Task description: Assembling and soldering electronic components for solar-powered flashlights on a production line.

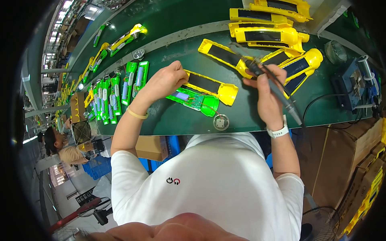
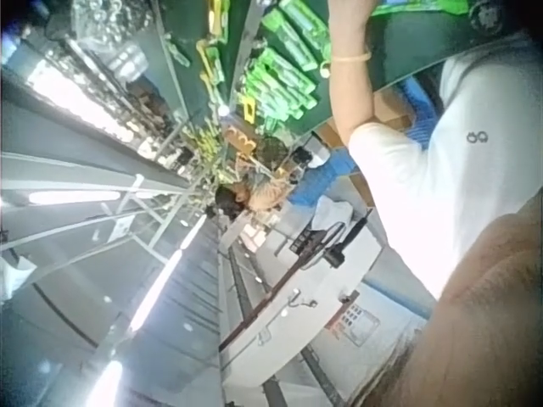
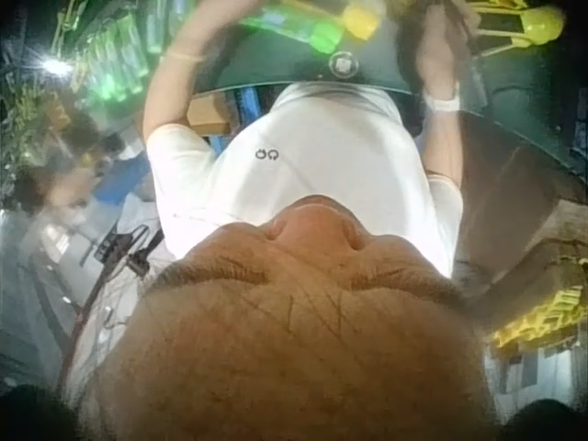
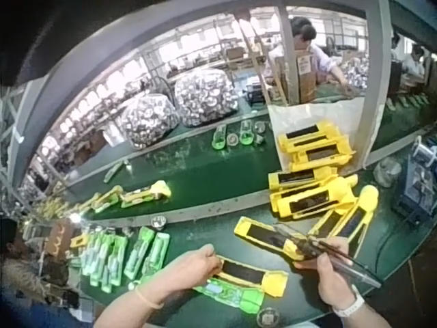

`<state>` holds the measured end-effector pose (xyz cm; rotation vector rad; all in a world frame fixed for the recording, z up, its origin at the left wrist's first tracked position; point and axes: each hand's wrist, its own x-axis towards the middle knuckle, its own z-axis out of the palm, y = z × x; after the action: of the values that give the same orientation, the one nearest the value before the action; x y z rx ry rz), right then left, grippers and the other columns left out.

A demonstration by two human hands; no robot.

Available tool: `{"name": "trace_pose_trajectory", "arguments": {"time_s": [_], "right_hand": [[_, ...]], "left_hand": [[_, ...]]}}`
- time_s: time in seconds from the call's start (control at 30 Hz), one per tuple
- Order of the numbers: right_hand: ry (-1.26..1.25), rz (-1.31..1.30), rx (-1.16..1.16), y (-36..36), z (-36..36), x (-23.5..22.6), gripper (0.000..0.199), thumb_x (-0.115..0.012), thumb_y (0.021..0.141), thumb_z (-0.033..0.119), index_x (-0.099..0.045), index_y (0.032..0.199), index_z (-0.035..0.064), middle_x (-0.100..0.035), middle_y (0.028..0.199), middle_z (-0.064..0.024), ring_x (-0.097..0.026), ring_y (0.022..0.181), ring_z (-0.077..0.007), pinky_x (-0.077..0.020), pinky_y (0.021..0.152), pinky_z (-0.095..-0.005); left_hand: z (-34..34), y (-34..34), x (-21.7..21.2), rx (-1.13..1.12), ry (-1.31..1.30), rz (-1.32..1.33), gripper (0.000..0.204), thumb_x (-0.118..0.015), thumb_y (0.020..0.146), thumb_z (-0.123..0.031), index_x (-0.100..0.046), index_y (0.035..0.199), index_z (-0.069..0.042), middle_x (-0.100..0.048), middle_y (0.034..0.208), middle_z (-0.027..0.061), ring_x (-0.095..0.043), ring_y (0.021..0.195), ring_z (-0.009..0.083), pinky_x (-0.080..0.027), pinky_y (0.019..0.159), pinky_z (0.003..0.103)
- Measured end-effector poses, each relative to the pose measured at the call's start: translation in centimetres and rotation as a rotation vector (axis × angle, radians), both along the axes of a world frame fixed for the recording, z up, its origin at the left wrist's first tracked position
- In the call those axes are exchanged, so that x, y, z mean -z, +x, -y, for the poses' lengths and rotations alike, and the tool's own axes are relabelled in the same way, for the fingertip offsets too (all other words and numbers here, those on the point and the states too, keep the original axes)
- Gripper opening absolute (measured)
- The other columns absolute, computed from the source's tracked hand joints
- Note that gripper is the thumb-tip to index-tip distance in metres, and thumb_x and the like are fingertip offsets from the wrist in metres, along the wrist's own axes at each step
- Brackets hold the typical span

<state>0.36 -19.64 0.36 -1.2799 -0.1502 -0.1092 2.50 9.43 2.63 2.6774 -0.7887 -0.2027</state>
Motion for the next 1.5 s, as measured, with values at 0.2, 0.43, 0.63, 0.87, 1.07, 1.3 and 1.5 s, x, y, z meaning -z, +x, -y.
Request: {"name": "trace_pose_trajectory", "arguments": {"time_s": [0.2,0.43,0.63,0.87,1.07,1.3,1.5], "right_hand": [[-0.005,-0.032,-0.081,-1.5,-1.0,2.8,0.035,-0.046,0.095,0.029,-0.032,0.117,0.0066,-0.048,0.118,-0.0192,-0.057,0.106,-0.0334,-0.05,0.088,-0.0412],[-0.024,-0.055,-0.083,-1.6,-1.2,2.9,0.036,-0.048,0.095,0.029,-0.033,0.113,0.0019,-0.048,0.113,-0.0163,-0.057,0.104,-0.0243,-0.0504,0.084,-0.0326],[-0.047,-0.077,-0.082,-1.2,-1.5,2.7,0.035,-0.046,0.095,0.029,-0.032,0.114,0.003,-0.049,0.115,-0.0197,-0.059,0.103,-0.0266,-0.0505,0.083,-0.0321],[0.051,-0.11,-0.095,-0.9,-1.2,3.5,0.033,-0.042,0.097,0.027,-0.028,0.119,0.0063,-0.049,0.116,-0.0222,-0.058,0.104,-0.0341,-0.0503,0.087,-0.0418],[0.015,-0.111,-0.08,-1.1,-1.0,3.4,0.034,-0.044,0.096,0.027,-0.028,0.118,0.0051,-0.047,0.116,-0.0208,-0.059,0.103,-0.0332,-0.0509,0.085,-0.0415],[-0.069,-0.116,0.006,-1.0,-1.3,3.1,0.041,-0.047,0.094,0.037,-0.029,0.115,0.0068,-0.051,0.113,-0.0208,-0.06,0.099,-0.0323,-0.0504,0.085,-0.0432],[-0.113,-0.129,0.027,-0.9,-1.4,4.3,0.047,-0.049,0.09,0.045,-0.032,0.111,0.0067,-0.049,0.107,-0.0182,-0.063,0.09,-0.0308,-0.0522,0.079,-0.0429]], "left_hand": [[0.2,0.0,-0.3,-0.007,0.012,-0.032,0.009,-0.066,0.072,-0.004,-0.062,0.08,-0.001,-0.05,0.079,0.0112,-0.057,0.069,0.0283,-0.048,0.063,0.036],[-0.2,0.0,-0.1,-0.005,0.019,-0.028,0.01,-0.067,0.074,-0.006,-0.064,0.082,-0.002,-0.051,0.08,0.0105,-0.057,0.069,0.0271,-0.048,0.063,0.035],[-0.6,1.6,-0.8,0.041,-0.162,0.234,0.017,-0.069,0.072,-0.015,-0.067,0.087,-0.006,-0.058,0.087,0.0072,-0.057,0.086,0.0244,-0.048,0.069,0.034],[-2.3,-1.3,-1.7,0.244,-0.245,-0.06,0.042,-0.075,0.061,-0.018,-0.053,0.095,-0.007,-0.049,0.122,0.0182,-0.041,0.122,0.04,-0.034,0.1,0.048],[-2.4,-3.8,0.4,0.279,-0.227,-0.229,0.042,-0.076,0.064,-0.015,-0.047,0.092,-0.008,-0.054,0.106,0.0153,-0.051,0.107,0.0339,-0.041,0.092,0.043],[-9.8,9.0,-2.9,-0.073,-0.331,-0.129,0.041,-0.076,0.065,-0.017,-0.046,0.092,-0.008,-0.054,0.097,0.0105,-0.054,0.092,0.0236,-0.045,0.081,0.032],[-16.8,24.0,-0.6,-0.268,0.036,-0.38,0.045,-0.074,0.07,-0.014,-0.041,0.1,-0.007,-0.053,0.102,0.0077,-0.048,0.099,0.0172,-0.038,0.088,0.029]]}}
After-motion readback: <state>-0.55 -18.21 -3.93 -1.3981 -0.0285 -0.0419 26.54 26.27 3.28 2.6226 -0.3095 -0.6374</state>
